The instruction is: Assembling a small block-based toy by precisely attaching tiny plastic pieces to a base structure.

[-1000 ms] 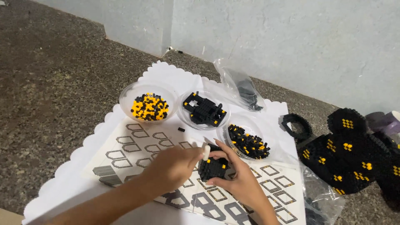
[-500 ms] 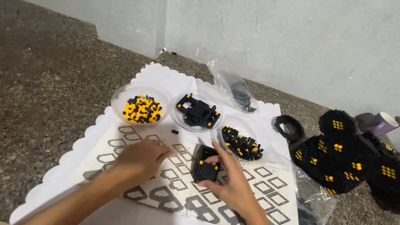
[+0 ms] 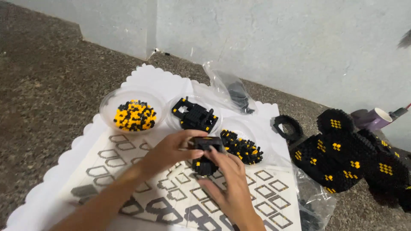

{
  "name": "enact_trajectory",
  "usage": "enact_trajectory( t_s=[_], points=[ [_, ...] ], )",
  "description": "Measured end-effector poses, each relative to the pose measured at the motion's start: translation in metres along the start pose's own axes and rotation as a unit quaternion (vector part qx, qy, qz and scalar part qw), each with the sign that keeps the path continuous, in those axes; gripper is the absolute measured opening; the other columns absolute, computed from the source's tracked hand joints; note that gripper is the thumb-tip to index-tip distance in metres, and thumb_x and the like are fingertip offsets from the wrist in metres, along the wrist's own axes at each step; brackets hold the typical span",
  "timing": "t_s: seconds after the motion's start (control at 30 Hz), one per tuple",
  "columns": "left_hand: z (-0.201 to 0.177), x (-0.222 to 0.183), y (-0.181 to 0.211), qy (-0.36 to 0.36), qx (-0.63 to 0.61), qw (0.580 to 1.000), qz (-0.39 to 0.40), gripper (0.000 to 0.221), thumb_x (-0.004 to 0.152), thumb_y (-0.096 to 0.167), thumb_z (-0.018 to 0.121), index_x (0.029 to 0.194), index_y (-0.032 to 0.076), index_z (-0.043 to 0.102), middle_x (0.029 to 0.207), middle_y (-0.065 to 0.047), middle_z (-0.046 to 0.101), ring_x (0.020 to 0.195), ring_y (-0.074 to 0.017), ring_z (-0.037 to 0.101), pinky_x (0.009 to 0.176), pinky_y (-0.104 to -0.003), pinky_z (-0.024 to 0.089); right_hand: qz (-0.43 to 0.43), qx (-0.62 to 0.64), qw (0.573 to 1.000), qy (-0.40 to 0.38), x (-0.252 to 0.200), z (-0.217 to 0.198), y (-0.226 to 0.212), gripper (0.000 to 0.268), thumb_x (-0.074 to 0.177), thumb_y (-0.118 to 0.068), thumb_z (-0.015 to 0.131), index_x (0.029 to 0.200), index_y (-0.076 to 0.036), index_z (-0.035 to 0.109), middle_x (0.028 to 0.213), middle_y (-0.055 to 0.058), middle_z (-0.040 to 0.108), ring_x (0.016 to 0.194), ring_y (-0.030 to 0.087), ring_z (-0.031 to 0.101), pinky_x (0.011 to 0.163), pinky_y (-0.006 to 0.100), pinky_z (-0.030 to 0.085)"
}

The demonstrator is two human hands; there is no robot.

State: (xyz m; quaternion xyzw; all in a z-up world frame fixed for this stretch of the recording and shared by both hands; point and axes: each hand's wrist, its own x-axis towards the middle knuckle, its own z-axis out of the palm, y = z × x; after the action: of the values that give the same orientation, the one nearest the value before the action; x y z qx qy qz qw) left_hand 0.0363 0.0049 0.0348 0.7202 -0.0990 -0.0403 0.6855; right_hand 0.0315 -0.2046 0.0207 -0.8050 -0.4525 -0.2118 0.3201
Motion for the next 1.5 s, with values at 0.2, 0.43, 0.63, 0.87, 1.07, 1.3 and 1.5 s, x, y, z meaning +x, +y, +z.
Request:
enact_trajectory(
  t_s=[0.2,0.43,0.63,0.87,1.07,1.3,1.5],
  points=[
    [0.009,0.004,-0.043,0.062,-0.087,0.993,0.058,0.041,0.083,0.026,0.066,0.119,0.007,0.062,0.071,0.003,0.051,0.052,-0.0052,0.040,0.043,-0.012,0.038,0.197,0.010,0.977,0.086,0.014,-0.025,0.016,0.042,0.082,-0.021,0.065,0.122,-0.007,0.058,0.117,0.006,0.068,0.110,0.019,0.062,0.096,0.034,0.044],
    [0.017,-0.003,-0.019,0.072,-0.068,0.992,-0.075,0.056,0.074,0.032,0.077,0.126,0.015,0.062,0.113,-0.016,0.066,0.098,-0.0223,0.062,0.082,-0.033,0.050,0.390,-0.050,0.917,-0.062,0.048,-0.025,0.102,0.024,0.085,-0.009,0.061,0.107,-0.015,0.067,0.098,0.005,0.074,0.097,0.029,0.067,0.088,0.039,0.051],
    [0.010,-0.005,-0.017,0.072,-0.043,0.993,-0.087,0.052,0.077,0.032,0.075,0.125,0.016,0.064,0.105,-0.018,0.067,0.091,-0.0235,0.063,0.078,-0.034,0.051,0.439,-0.084,0.888,-0.105,0.055,-0.014,0.116,0.024,0.079,-0.005,0.067,0.102,-0.011,0.068,0.096,0.007,0.073,0.096,0.027,0.067,0.087,0.038,0.050],
    [0.012,0.008,-0.059,0.108,-0.069,0.988,-0.081,0.050,0.076,0.033,0.076,0.122,0.014,0.066,0.093,-0.013,0.062,0.085,-0.0187,0.060,0.075,-0.030,0.049,0.413,-0.095,0.899,-0.112,0.056,-0.017,0.099,0.022,0.080,-0.005,0.066,0.101,-0.012,0.067,0.093,0.007,0.073,0.093,0.028,0.067,0.085,0.038,0.051],
    [0.013,0.009,-0.060,0.118,-0.093,0.987,-0.064,0.051,0.075,0.032,0.078,0.120,0.012,0.066,0.086,-0.011,0.057,0.082,-0.0183,0.059,0.071,-0.028,0.052,0.395,-0.068,0.912,-0.088,0.061,-0.029,0.082,0.020,0.085,-0.008,0.060,0.104,-0.006,0.067,0.094,0.014,0.071,0.089,0.031,0.066,0.084,0.041,0.051],
    [0.009,0.010,-0.059,0.116,-0.122,0.985,-0.042,0.051,0.076,0.032,0.077,0.120,0.009,0.065,0.083,-0.012,0.054,0.081,-0.0180,0.057,0.068,-0.029,0.053,0.346,0.055,0.935,0.060,0.065,-0.041,0.046,0.016,0.090,-0.017,0.063,0.096,-0.003,0.069,0.089,0.015,0.069,0.083,0.026,0.064,0.083,0.041,0.050],
    [0.010,-0.001,-0.034,0.100,-0.181,0.978,-0.009,0.049,0.078,0.019,0.070,0.124,0.006,0.063,0.073,0.001,0.042,0.067,-0.0120,0.046,0.065,-0.021,0.043,0.380,0.254,0.882,0.111,0.034,-0.030,0.026,0.015,0.084,-0.011,0.065,0.095,-0.002,0.070,0.082,0.007,0.067,0.073,0.015,0.059,0.072,0.025,0.051]
  ],
)
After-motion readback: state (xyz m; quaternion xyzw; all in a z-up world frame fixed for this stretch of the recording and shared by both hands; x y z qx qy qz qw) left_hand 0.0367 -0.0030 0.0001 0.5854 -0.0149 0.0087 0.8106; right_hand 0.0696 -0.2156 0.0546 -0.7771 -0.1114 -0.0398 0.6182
